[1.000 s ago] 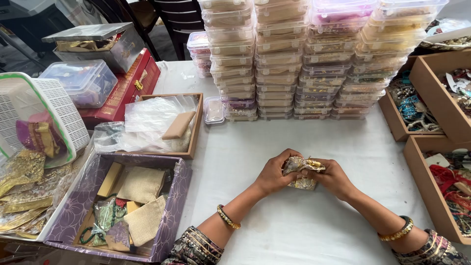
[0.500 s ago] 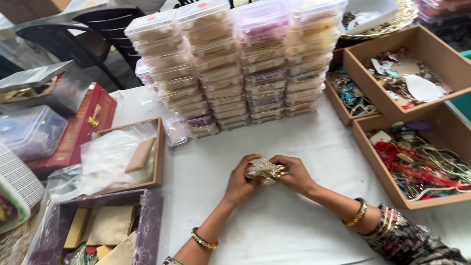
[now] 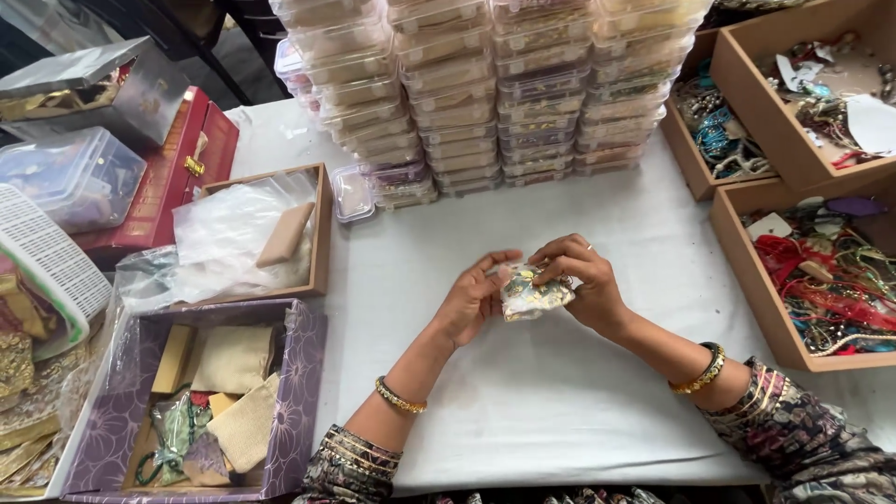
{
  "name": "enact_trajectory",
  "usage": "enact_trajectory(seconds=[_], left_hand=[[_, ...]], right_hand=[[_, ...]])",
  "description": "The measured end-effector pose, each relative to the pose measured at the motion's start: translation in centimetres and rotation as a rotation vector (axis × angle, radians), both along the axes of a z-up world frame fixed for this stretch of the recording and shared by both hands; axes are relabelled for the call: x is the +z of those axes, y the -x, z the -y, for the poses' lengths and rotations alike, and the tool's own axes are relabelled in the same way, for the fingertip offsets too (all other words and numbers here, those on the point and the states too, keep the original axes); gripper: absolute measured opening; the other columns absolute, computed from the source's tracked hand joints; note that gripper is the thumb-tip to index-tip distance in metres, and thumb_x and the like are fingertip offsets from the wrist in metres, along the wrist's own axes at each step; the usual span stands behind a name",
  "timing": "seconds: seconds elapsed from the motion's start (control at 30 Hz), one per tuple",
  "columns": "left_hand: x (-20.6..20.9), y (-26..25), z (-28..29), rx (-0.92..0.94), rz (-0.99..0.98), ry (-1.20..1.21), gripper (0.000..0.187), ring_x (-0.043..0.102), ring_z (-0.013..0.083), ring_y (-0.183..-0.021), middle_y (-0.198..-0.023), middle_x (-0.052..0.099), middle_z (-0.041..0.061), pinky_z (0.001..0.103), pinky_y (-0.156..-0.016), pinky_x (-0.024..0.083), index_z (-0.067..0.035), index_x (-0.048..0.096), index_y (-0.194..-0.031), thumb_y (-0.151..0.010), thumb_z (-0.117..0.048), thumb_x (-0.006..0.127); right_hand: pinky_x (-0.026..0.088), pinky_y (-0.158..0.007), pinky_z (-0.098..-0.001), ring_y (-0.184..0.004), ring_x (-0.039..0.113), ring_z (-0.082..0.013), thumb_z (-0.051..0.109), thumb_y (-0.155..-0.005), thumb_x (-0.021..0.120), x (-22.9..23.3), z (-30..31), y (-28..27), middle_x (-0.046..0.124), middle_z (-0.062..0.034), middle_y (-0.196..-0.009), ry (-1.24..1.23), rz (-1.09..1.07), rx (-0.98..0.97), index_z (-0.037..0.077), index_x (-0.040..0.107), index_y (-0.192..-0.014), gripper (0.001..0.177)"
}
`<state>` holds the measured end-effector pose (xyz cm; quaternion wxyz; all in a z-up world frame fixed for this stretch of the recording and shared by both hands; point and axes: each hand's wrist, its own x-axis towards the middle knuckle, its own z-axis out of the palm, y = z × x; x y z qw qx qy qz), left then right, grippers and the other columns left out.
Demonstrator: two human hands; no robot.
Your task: The person packs a green beaded bracelet into a small plastic bag, then wraps it in a gold-patterned cloth. They place the wrapped item into a small plastic container and stack it with others. The person repeats this process with another bracelet, using a red-patterned cloth for wrapping.
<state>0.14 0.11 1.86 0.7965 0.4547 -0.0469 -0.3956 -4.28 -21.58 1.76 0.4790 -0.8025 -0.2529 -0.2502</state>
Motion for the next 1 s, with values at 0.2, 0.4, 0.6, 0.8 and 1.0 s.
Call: enact_trajectory(seconds=[0.2, 0.4, 0.6, 0.8, 1.0], left_hand=[[-0.6, -0.6, -0.4, 0.188, 0.344, -0.168, 0.046, 0.071, 0.0113, -0.099, -0.113, 0.073, 0.007, 0.03, -0.083, 0.064, -0.008, 0.05, -0.143, -0.098, -0.009, 0.062], [-3.6, -0.9, -0.3, 0.179, 0.643, -0.269, 0.032, 0.069, 0.0128, -0.105, -0.114, 0.074, 0.011, 0.028, -0.09, 0.057, -0.001, 0.059, -0.13, -0.098, 0.0, 0.064], [-2.2, 0.7, 0.3, 0.237, 0.942, -0.485, 0.026, 0.068, 0.0158, -0.091, -0.105, 0.07, 0.007, 0.031, -0.081, 0.056, -0.003, 0.072, -0.11, -0.086, 0.006, 0.064], [0.7, 2.2, -2.1, 0.124, 0.946, -0.717, 0.037, 0.071, 0.0184, -0.094, -0.102, 0.076, 0.006, 0.033, -0.085, 0.057, -0.011, 0.065, -0.126, -0.089, -0.008, 0.071], [14.6, 3.6, -15.6, 0.213, 1.359, -0.921, 0.051, 0.073, 0.0185, -0.102, -0.115, 0.075, 0.005, 0.035, -0.093, 0.056, -0.016, 0.064, -0.13, -0.084, -0.027, 0.082]], right_hand=[[0.049, -0.119, -0.0396, -0.14, 0.056, -0.0266, -0.001, -0.08, 0.073, -1.1, 1.2, -0.7, 0.056, -0.0114, -0.153, -0.625, -0.49, 0.284, 0.006, 0.067, -0.135, 0.055], [0.053, -0.107, -0.0409, -0.13, 0.058, -0.0235, 0.01, -0.081, 0.074, -0.6, 0.6, -1.4, 0.052, -0.011, -0.151, -0.625, -0.813, 0.309, 0.018, 0.034, -0.155, 0.084], [0.065, -0.084, -0.0335, -0.097, 0.073, -0.0179, 0.006, -0.089, 0.073, -3.4, 0.9, -0.9, 0.076, -0.0123, -0.114, -0.315, -0.828, 0.128, 0.001, 0.072, -0.127, 0.039], [0.054, -0.058, -0.0332, -0.069, 0.064, -0.0144, 0.009, -0.085, 0.078, -2.9, 0.2, 0.0, 0.077, -0.0118, -0.084, -0.008, -0.874, -0.013, 0.004, 0.075, -0.123, 0.038], [0.037, -0.047, -0.0355, -0.055, 0.05, -0.017, 0.015, -0.092, 0.08, -2.4, -0.2, 0.5, 0.073, -0.0158, -0.07, 0.186, -0.954, -0.064, 0.007, 0.078, -0.123, 0.032]])
